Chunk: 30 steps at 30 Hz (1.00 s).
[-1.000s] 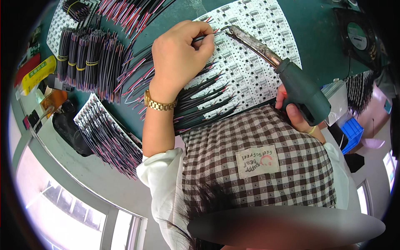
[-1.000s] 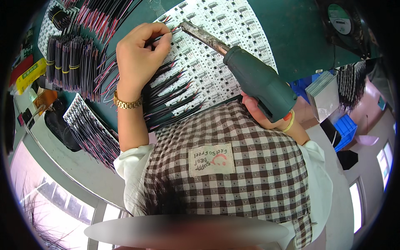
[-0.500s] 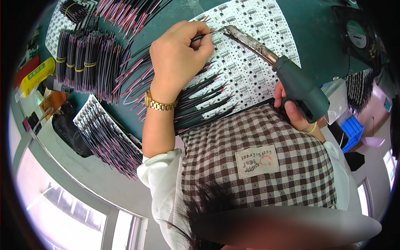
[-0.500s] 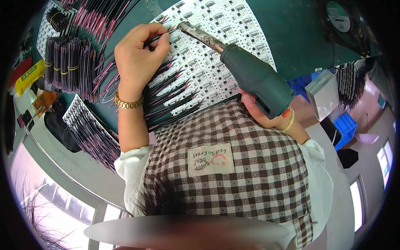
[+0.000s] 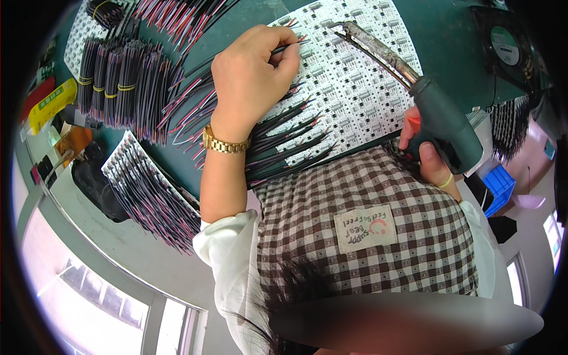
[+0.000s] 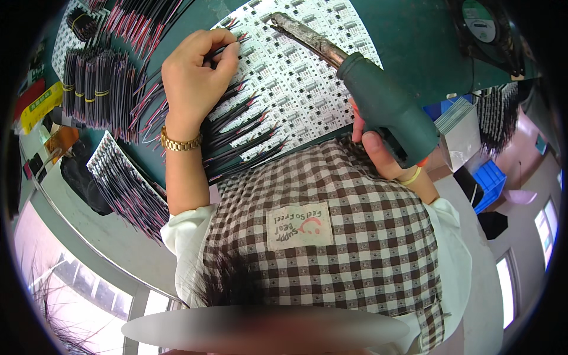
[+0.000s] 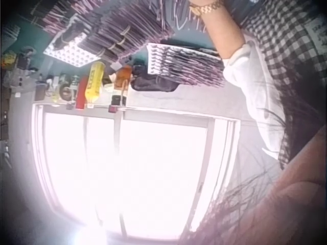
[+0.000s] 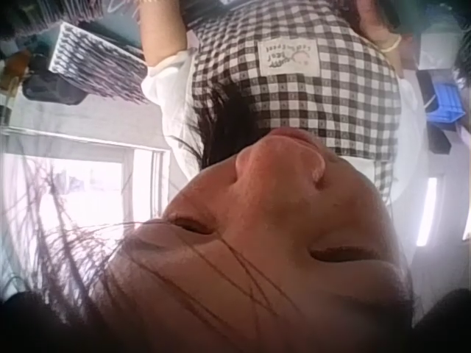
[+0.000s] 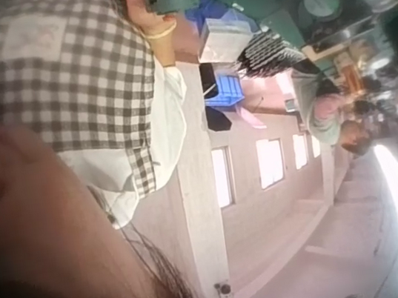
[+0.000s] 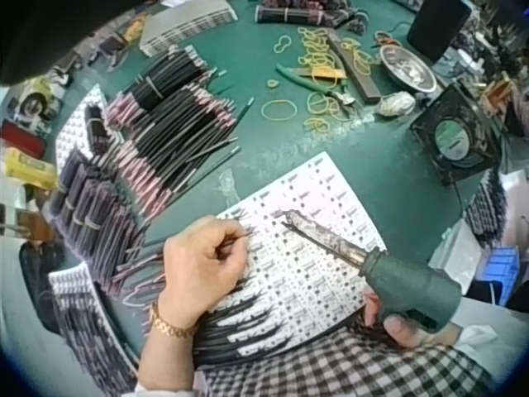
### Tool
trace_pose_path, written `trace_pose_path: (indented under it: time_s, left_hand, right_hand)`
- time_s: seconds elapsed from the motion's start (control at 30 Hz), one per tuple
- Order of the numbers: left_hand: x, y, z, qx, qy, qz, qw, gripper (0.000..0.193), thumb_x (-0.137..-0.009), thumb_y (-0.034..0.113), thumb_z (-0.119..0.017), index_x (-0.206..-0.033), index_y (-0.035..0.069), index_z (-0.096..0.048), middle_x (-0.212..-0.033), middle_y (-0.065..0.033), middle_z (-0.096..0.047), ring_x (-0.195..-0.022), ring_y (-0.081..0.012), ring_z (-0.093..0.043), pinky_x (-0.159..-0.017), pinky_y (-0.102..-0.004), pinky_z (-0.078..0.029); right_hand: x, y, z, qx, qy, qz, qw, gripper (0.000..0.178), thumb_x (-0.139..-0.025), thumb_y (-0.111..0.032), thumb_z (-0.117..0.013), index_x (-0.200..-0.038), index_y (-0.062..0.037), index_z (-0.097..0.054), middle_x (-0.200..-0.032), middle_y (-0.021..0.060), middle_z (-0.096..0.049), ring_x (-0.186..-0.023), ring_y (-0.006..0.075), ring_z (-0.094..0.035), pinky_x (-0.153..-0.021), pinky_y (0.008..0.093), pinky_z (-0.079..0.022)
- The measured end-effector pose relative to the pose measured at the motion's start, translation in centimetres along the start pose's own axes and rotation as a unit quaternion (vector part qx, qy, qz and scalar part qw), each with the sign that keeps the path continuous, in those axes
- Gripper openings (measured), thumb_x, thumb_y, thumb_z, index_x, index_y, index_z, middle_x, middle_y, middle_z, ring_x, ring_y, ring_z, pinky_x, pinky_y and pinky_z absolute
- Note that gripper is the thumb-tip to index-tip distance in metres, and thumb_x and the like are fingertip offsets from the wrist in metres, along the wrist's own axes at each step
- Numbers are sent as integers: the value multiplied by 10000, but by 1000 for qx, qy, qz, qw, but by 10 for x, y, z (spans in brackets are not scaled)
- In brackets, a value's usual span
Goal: The person solders multiple sets of black and red wires onto points on a large array of circuit boards using a soldering iron and solder.
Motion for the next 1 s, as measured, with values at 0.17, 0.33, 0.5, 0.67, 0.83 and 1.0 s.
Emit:
trace_pose_path:
  time_s: [0.17,0.33,0.5,0.67,0.83,1.0]
  left_hand:
    - [0,1,0,-3,-13,1,1000,39,-739,106,-690,-744,118,-653,-664,8,-606,-516,-131,-595,-472,-261,-438]
    - [-1,-5,-1,4,-7,1,1000,28,-736,114,-685,-759,111,-670,-656,-4,-611,-526,-148,-596,-482,-275,-442]
    - [-9,-6,3,46,-85,33,995,95,-763,70,-693,-843,18,-686,-743,-31,-665,-615,-62,-589,-556,-187,-453]
    - [-6,-6,2,27,-82,28,996,90,-754,56,-698,-835,19,-686,-747,-27,-667,-621,-59,-592,-562,-187,-459]
    - [-6,-5,0,26,-80,26,996,91,-750,42,-696,-837,19,-685,-755,-27,-669,-625,-60,-598,-566,-186,-464]
    - [-5,-7,-1,36,-53,11,998,82,-718,92,-682,-798,80,-695,-716,-45,-660,-558,-156,-619,-523,-259,-471]
  right_hand:
    - [1,0,-2,-19,-22,-7,1000,440,-887,-167,-578,-1265,33,-476,-978,77,-576,-738,124,-540,-689,266,-444]
    - [4,1,-2,14,-51,-20,998,405,-881,-121,-574,-1244,35,-489,-973,86,-586,-743,122,-550,-684,255,-465]
    - [14,6,5,66,-10,-34,997,325,-838,6,-600,-1159,14,-555,-919,76,-628,-795,131,-612,-721,263,-508]
    - [7,9,-5,70,-4,-95,993,561,-864,-391,-602,-1232,19,-498,-904,95,-563,-709,144,-523,-647,284,-411]
    - [9,15,-1,114,-30,-48,992,504,-876,-325,-600,-1226,23,-496,-944,99,-554,-716,148,-527,-660,284,-424]
    - [4,10,-2,173,-78,-28,981,405,-894,-281,-578,-1182,-1,-521,-937,84,-545,-732,145,-522,-675,286,-427]
Point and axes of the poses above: each hand's wrist, its own x-axis away from the middle knuckle, its own z-axis out of the back of the hand, y = z × x, the point moved 3 cm from there along -x, towards the middle knuckle
